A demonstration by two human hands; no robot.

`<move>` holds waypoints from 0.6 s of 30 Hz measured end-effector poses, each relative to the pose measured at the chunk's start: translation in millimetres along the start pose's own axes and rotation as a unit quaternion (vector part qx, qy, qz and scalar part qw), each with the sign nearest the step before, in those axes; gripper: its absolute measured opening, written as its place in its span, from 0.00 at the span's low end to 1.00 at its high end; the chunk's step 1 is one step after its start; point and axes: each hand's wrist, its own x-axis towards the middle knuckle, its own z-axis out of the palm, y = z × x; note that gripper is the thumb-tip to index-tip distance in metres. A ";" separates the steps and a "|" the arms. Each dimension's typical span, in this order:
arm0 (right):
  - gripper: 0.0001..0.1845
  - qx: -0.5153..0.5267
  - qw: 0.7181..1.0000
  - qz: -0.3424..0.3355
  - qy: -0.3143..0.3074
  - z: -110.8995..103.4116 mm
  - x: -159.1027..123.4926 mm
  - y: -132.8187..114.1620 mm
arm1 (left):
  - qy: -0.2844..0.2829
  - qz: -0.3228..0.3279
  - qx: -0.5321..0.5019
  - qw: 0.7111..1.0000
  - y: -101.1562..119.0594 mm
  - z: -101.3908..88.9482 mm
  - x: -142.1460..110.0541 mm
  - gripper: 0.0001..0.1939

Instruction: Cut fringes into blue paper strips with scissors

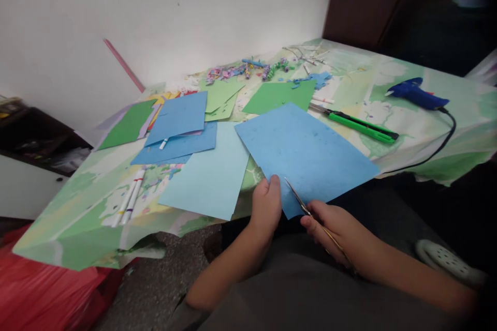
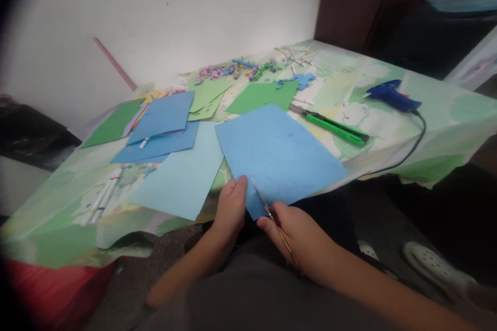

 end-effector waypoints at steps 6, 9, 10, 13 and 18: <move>0.22 0.004 1.000 0.003 -0.004 1.7 2.0 2.5 | -0.039 0.004 0.064 0.997 -0.1 -6.7 6.4 0.16; 0.23 -0.001 1.000 0.002 -0.004 1.3 1.6 2.4 | -0.032 0.006 0.066 0.997 0.1 -6.8 6.9 0.16; 0.22 -0.003 1.000 0.000 -0.006 1.2 1.3 2.1 | -0.029 0.005 0.066 0.997 0.2 -6.1 6.3 0.16; 0.21 -0.004 1.000 -0.004 -0.009 1.1 0.2 1.6 | -0.020 0.006 0.068 0.997 1.2 -3.9 3.7 0.15; 0.20 -0.015 1.000 -0.005 -0.006 3.0 -1.1 3.2 | -0.016 0.006 0.055 0.998 2.6 -2.7 0.8 0.16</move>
